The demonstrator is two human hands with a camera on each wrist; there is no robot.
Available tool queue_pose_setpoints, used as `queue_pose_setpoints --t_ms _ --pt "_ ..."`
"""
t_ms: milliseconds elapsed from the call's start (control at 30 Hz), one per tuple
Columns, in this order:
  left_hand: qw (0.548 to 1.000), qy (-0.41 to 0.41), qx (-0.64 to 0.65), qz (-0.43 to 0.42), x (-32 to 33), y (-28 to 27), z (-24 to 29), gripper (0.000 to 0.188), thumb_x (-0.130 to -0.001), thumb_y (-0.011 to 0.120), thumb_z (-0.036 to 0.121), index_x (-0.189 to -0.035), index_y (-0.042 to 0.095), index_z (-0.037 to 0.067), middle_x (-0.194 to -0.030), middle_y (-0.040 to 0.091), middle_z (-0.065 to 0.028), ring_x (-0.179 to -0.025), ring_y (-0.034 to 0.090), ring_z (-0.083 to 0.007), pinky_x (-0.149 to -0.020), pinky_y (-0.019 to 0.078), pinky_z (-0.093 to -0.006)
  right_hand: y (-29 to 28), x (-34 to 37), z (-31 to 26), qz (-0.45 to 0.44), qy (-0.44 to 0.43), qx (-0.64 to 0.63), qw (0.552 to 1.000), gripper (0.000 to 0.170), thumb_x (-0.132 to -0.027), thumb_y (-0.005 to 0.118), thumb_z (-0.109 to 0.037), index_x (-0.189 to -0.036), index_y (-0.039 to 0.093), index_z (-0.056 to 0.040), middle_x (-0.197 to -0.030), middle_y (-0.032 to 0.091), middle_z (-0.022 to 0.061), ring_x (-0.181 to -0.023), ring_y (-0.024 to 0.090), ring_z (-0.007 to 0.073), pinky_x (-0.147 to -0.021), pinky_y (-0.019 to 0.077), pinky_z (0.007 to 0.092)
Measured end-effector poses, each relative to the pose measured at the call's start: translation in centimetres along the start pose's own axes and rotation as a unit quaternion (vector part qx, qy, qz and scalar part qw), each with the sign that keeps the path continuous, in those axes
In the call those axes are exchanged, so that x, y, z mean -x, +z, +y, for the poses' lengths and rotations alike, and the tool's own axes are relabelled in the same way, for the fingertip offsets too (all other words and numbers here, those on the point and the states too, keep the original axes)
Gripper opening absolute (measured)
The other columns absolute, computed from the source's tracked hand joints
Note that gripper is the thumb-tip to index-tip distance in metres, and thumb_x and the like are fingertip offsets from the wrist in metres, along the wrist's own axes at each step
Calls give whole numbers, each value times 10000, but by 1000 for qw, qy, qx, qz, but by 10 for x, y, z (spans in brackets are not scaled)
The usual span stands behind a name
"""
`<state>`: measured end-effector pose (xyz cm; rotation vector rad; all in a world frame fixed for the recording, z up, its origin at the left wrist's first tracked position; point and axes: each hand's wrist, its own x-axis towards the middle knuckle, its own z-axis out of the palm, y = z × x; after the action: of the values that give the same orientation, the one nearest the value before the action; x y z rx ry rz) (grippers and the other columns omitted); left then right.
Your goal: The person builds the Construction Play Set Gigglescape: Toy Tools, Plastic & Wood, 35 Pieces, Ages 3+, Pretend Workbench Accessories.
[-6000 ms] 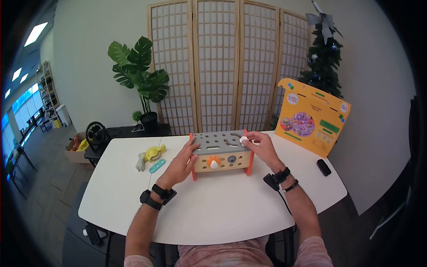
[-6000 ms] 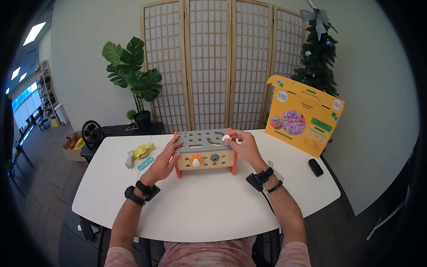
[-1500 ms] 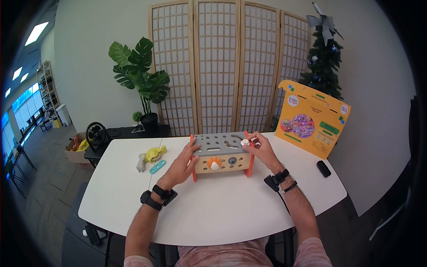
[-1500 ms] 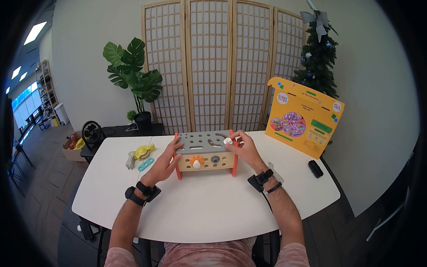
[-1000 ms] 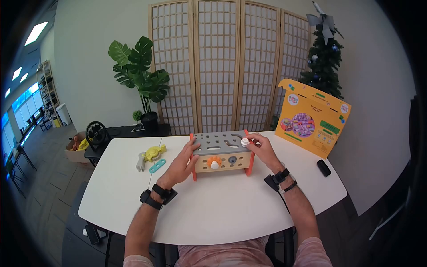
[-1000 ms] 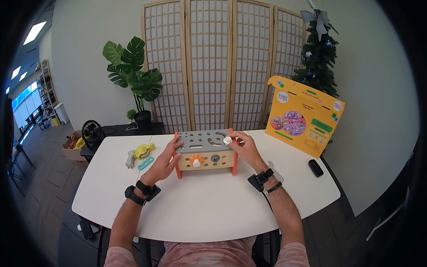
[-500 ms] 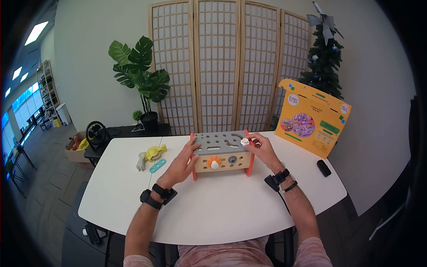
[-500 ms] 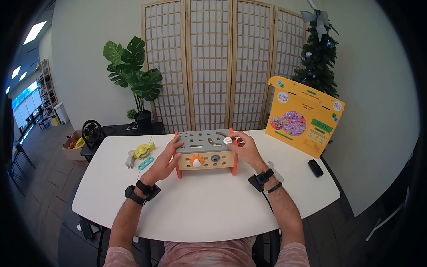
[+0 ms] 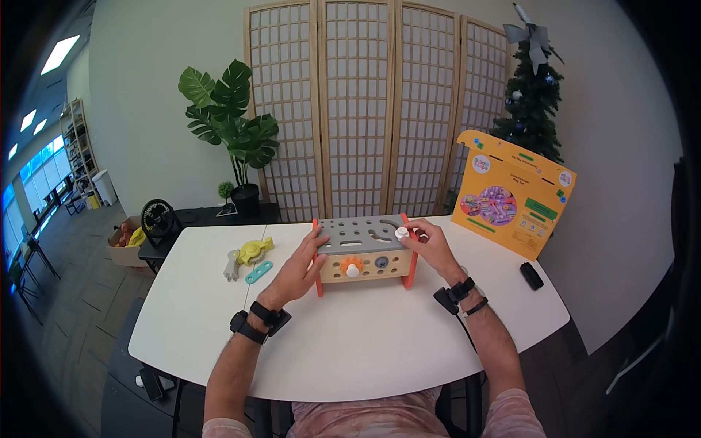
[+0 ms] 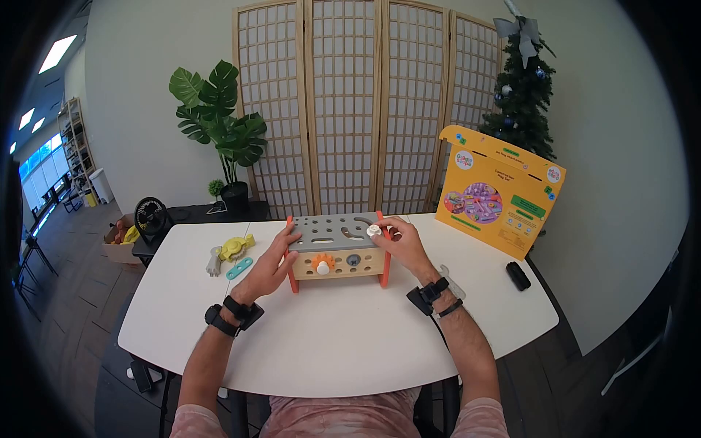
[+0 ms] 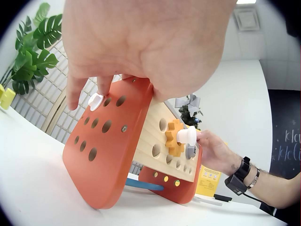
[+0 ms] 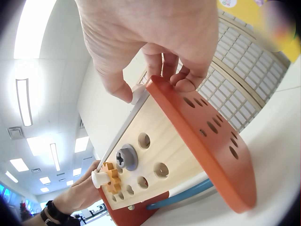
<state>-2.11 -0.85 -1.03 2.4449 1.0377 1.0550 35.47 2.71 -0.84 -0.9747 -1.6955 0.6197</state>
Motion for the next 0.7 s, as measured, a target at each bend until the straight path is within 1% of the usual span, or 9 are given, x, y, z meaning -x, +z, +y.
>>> queue_pose_setpoints --t_ms 333,367,433,533,600,633,700 --pt "1000 4 -8 1 0 0 -1 503 -1169 472 290 -1588 460 11 -1765 283 -255 -1593 390 -416 -1270 387 -457 1 1 -2 5 8 2 1000 292 -922 857 -164 -1179 782 -48 -1086 725 -26 -865 608 62 -783 530 242" --pt "1000 4 -8 1 0 0 0 503 -1169 472 290 -1588 460 11 -1765 283 -255 -1593 390 -416 -1270 387 -457 1 1 -2 4 19 -5 1000 286 -919 861 -167 -1167 777 -52 -1075 728 -26 -857 605 60 -780 527 242" --pt "999 -17 29 -19 0 -2 2 505 -1181 458 280 -1598 443 -4 -1781 250 -256 -1656 271 -396 -1321 291 -462 1 1 -3 3 29 -11 1000 280 -916 864 -170 -1155 773 -56 -1064 732 -25 -849 602 59 -777 524 242" --pt "999 -15 29 -18 -1 -2 3 503 -1179 459 277 -1596 443 -4 -1781 249 -258 -1654 274 -398 -1321 291 -461 1 2 -3 -3 41 -14 999 277 -914 877 -178 -1128 746 -62 -1054 738 -18 -853 608 56 -780 519 243" --pt "999 -16 31 -18 -1 -2 3 503 -1179 459 276 -1596 442 -4 -1780 250 -258 -1654 275 -400 -1321 291 -461 5 2 0 11 33 -43 998 286 -902 903 -189 -1068 702 -71 -1068 735 -7 -869 619 56 -786 516 249" --pt "999 -17 32 -19 -1 -2 3 503 -1178 460 275 -1596 442 -4 -1780 252 -258 -1653 276 -401 -1321 291 -460 7 1 4 11 33 -43 998 286 -902 903 -189 -1068 702 -71 -1068 735 -7 -869 619 56 -786 516 249" --pt "999 -16 31 -18 -1 -2 5 504 -1178 460 277 -1596 442 -4 -1780 251 -258 -1653 277 -401 -1320 292 -460 11 0 11 38 -18 -49 998 319 -884 930 -198 -1012 662 -80 -1088 725 4 -903 635 66 -791 519 262"
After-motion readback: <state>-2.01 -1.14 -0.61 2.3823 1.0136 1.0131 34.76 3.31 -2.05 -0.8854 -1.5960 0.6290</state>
